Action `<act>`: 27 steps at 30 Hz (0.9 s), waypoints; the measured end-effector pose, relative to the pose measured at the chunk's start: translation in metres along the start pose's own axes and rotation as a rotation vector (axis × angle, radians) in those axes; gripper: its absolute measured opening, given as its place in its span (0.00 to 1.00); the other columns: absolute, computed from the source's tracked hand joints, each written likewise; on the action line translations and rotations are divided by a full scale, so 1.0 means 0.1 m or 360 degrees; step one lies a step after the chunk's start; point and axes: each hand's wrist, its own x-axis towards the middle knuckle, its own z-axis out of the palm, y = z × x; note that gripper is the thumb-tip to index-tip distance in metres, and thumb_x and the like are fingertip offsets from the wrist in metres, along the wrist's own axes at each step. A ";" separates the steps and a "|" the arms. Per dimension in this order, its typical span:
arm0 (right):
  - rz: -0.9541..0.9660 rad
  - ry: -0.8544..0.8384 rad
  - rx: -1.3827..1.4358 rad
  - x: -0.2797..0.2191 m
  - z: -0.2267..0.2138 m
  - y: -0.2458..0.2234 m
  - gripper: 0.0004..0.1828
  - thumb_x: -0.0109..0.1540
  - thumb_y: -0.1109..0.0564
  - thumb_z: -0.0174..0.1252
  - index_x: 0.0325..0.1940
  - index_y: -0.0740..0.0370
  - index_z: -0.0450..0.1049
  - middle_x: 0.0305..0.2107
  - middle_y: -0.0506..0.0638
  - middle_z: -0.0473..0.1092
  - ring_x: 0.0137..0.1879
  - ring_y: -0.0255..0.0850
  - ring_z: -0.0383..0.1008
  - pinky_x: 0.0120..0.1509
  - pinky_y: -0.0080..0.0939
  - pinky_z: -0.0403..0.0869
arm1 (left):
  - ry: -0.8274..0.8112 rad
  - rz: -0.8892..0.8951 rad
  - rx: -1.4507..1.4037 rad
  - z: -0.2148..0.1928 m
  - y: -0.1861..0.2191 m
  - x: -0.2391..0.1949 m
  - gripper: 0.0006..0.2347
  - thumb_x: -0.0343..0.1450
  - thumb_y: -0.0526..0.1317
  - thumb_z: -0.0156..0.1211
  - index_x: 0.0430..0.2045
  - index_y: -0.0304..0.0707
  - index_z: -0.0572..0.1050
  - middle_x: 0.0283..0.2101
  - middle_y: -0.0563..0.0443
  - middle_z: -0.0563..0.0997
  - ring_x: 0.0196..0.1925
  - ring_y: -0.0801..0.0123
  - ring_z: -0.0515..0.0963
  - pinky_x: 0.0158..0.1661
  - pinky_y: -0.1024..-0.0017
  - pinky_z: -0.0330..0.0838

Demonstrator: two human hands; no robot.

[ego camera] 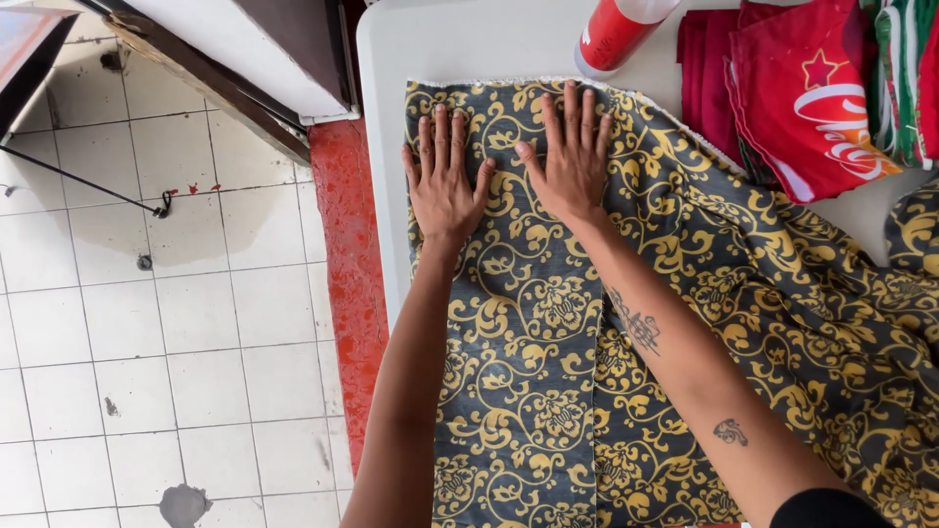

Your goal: The person unfolds a large piece of black and gold patterned fabric on a white table. They smooth the fabric with their hands, fold it in half, and then fold it again into a smaller rectangle.

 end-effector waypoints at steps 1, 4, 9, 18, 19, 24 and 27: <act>0.0019 0.0012 0.0008 0.02 -0.02 0.03 0.42 0.72 0.27 0.29 0.84 0.51 0.43 0.78 0.53 0.33 0.83 0.55 0.30 0.83 0.66 0.35 | -0.0004 -0.0014 -0.0043 0.00 0.01 0.00 0.32 0.78 0.65 0.28 0.76 0.53 0.46 0.80 0.57 0.45 0.81 0.64 0.42 0.76 0.52 0.35; 0.0034 0.0030 0.0006 0.00 -0.05 0.11 0.43 0.71 0.25 0.27 0.83 0.48 0.44 0.78 0.51 0.36 0.83 0.54 0.31 0.83 0.66 0.34 | -0.0084 -0.0122 -0.0108 -0.01 0.00 0.02 0.31 0.77 0.65 0.23 0.76 0.56 0.44 0.79 0.59 0.42 0.81 0.66 0.40 0.75 0.50 0.31; 0.0009 0.0020 -0.0008 0.05 -0.07 0.08 0.44 0.70 0.25 0.26 0.83 0.49 0.44 0.78 0.52 0.35 0.83 0.54 0.31 0.83 0.66 0.35 | -0.0347 -0.0436 0.0023 0.14 -0.40 0.27 0.28 0.79 0.64 0.15 0.75 0.63 0.31 0.77 0.66 0.26 0.80 0.67 0.26 0.71 0.36 0.20; 0.0017 -0.0038 -0.0055 0.05 -0.10 0.07 0.45 0.70 0.23 0.26 0.84 0.48 0.40 0.79 0.51 0.32 0.83 0.54 0.29 0.83 0.66 0.33 | 0.0349 0.0569 -0.0267 0.04 -0.03 0.40 0.16 0.78 0.40 0.44 0.59 0.35 0.70 0.61 0.47 0.73 0.61 0.57 0.72 0.61 0.60 0.67; 0.0008 -0.0017 -0.0037 0.05 -0.09 0.07 0.44 0.70 0.24 0.27 0.84 0.48 0.41 0.79 0.51 0.33 0.83 0.54 0.29 0.83 0.66 0.34 | 0.0042 0.0380 -0.0156 0.06 -0.06 0.44 0.23 0.78 0.51 0.30 0.67 0.42 0.54 0.70 0.51 0.56 0.71 0.61 0.55 0.68 0.58 0.49; 0.0021 -0.0053 -0.0012 0.03 -0.08 0.07 0.45 0.69 0.23 0.25 0.84 0.48 0.41 0.78 0.51 0.32 0.83 0.55 0.29 0.83 0.67 0.33 | -0.0403 -0.0041 -0.0011 -0.03 -0.32 0.51 0.32 0.76 0.64 0.13 0.75 0.52 0.34 0.79 0.60 0.32 0.81 0.71 0.31 0.74 0.49 0.21; 0.0040 -0.0070 0.0000 0.07 -0.12 0.06 0.46 0.68 0.22 0.24 0.84 0.47 0.39 0.79 0.50 0.32 0.83 0.54 0.28 0.83 0.66 0.32 | -0.0227 -0.0149 0.0029 -0.10 -0.40 0.42 0.29 0.81 0.60 0.25 0.77 0.51 0.39 0.79 0.62 0.35 0.81 0.63 0.33 0.73 0.43 0.22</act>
